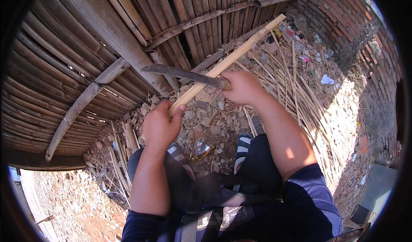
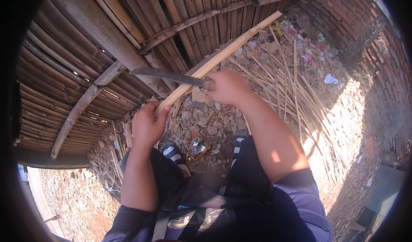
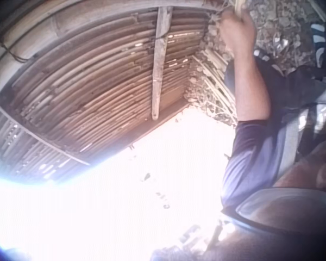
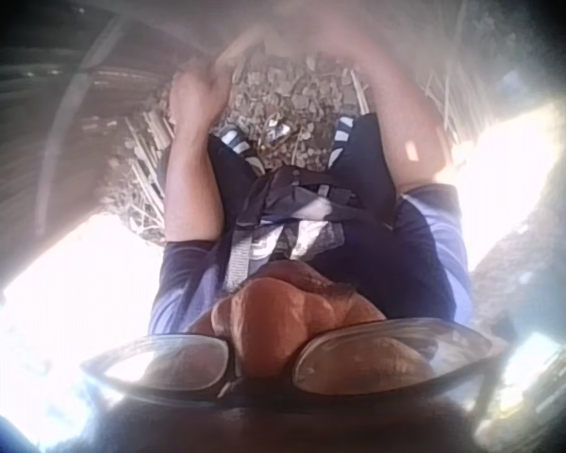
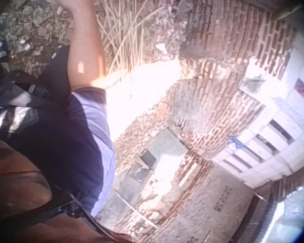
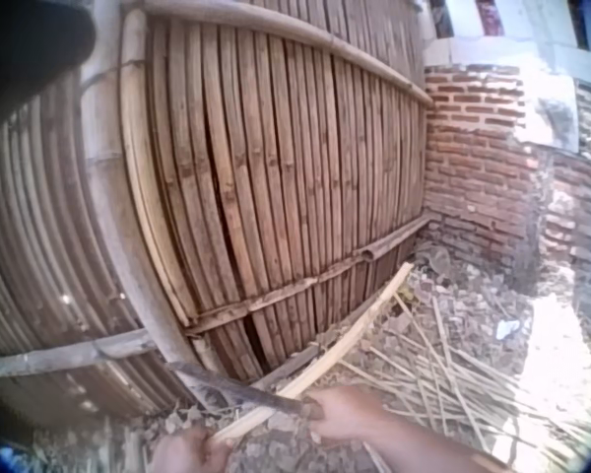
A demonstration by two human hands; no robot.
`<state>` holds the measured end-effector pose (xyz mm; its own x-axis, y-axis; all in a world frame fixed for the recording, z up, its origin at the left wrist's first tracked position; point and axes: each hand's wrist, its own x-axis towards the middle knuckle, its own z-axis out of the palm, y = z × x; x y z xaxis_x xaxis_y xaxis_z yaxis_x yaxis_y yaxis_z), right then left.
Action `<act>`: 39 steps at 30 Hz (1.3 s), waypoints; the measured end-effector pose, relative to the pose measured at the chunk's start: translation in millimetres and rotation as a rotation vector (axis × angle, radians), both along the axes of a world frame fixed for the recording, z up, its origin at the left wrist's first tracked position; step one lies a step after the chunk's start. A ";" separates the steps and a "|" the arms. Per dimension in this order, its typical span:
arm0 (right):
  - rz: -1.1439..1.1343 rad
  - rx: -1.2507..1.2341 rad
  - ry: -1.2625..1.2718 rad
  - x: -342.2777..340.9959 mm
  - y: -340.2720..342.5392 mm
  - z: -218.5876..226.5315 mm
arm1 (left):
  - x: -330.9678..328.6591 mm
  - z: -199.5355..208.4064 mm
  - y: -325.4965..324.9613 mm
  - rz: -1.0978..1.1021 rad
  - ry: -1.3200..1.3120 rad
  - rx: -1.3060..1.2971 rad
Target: The person shaves a thin strip of bamboo using a knife while sitting on the ground, holding the strip against their leg for support.
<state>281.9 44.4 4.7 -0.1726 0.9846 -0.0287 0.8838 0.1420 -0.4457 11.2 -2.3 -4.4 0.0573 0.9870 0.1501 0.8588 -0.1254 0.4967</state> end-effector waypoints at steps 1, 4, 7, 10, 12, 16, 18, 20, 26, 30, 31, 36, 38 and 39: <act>0.001 0.000 0.001 1.0 0.5 2.4 | -0.8 0.5 -0.7 0.003 0.001 0.005; -0.101 -0.123 0.074 7.6 5.2 3.5 | -1.1 4.3 -2.2 0.010 0.003 0.000; -0.148 -0.054 0.099 19.3 10.3 -7.9 | -1.0 4.4 -1.9 0.009 0.005 -0.004; -0.130 -0.022 -0.006 26.2 15.3 -13.3 | -0.3 4.6 -1.8 0.007 0.016 -0.002; -0.141 0.009 0.046 27.0 15.3 -15.0 | -0.6 3.6 -1.5 0.008 0.023 -0.005; -0.136 -0.009 0.005 21.3 14.7 -9.7 | -3.6 0.7 -1.0 0.013 0.049 0.008; -0.159 -0.021 0.010 17.7 12.3 -5.8 | -3.6 2.1 -1.6 0.018 0.051 0.007; -0.143 -0.035 -0.019 18.6 14.8 -10.7 | -2.3 5.0 -2.7 0.026 0.047 -0.023; -0.120 -0.089 -0.028 13.8 14.6 -14.9 | -2.9 3.6 -2.8 -0.002 0.061 -0.040; -0.079 0.012 -0.027 13.8 15.8 -26.7 | -1.8 4.4 -2.8 -0.001 0.072 -0.050; -0.078 0.011 -0.026 12.9 15.4 -26.1 | -2.0 5.1 -3.1 -0.004 0.074 -0.052; -0.077 -0.037 -0.050 7.6 13.5 -24.5 | -1.1 4.8 -3.0 -0.002 0.093 -0.080; -0.066 -0.030 -0.051 9.2 14.7 -27.8 | -0.5 5.6 -3.2 -0.003 0.104 -0.097; -0.054 -0.024 -0.052 9.7 15.5 -29.4 | -0.2 5.8 -3.4 -0.003 0.105 -0.098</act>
